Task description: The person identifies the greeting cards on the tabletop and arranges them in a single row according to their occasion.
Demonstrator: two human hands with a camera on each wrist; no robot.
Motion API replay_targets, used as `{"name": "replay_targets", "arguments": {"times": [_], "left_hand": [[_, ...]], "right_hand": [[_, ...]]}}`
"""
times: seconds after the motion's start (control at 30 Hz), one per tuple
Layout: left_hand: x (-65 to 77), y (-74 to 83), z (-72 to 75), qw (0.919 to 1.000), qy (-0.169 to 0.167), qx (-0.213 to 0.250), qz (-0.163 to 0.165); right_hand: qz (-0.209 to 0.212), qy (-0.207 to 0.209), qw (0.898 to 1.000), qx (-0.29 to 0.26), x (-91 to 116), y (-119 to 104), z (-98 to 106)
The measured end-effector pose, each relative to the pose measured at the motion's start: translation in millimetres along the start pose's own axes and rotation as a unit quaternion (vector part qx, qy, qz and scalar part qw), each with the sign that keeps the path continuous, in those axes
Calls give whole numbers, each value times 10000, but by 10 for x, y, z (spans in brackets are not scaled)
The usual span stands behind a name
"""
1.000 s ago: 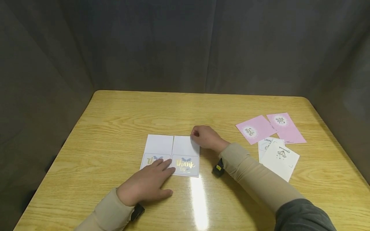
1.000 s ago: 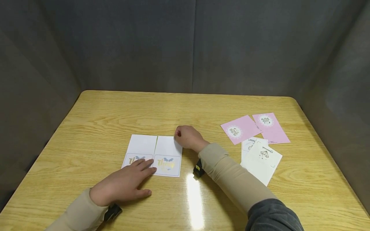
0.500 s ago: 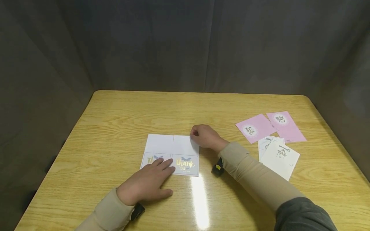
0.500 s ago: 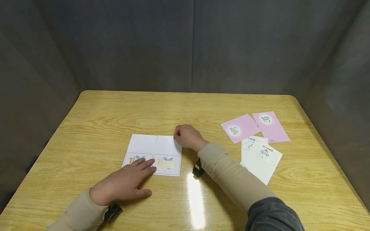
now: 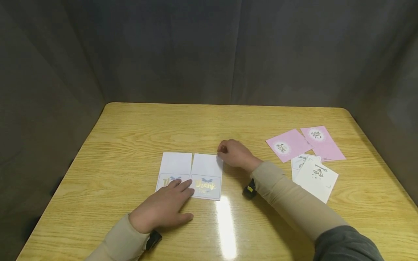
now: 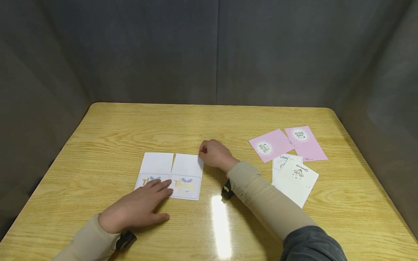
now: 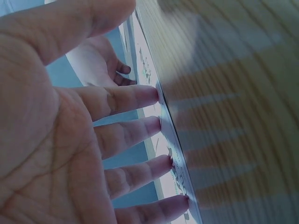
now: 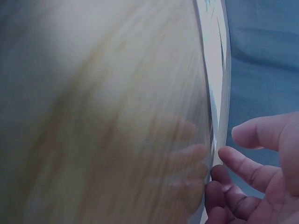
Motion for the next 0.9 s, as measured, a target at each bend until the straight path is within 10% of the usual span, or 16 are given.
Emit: {"name": "replay_targets", "arguments": {"times": [0.17,0.43,0.9], "left_hand": [[31,-59,6,9999,32,77,72],[49,-77,42,9999,116,-49,-7],[99,-173,56,9999,164,39,-3]], "right_hand": [[226,-1,9997,137,62,-31,-6],[1708,-210,9763,1312,361,-547,-167],[1376,-942,9669,1930,389,-599,-408]]}}
Point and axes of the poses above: each hand's wrist, its own x-axis away from the middle knuckle, its own z-axis out of the back of the hand, y = z × x, the point moved 9 cm from there along -x, towards the middle knuckle, and after that the axes turned 10 degrees about -y, right-handed, at the moved point
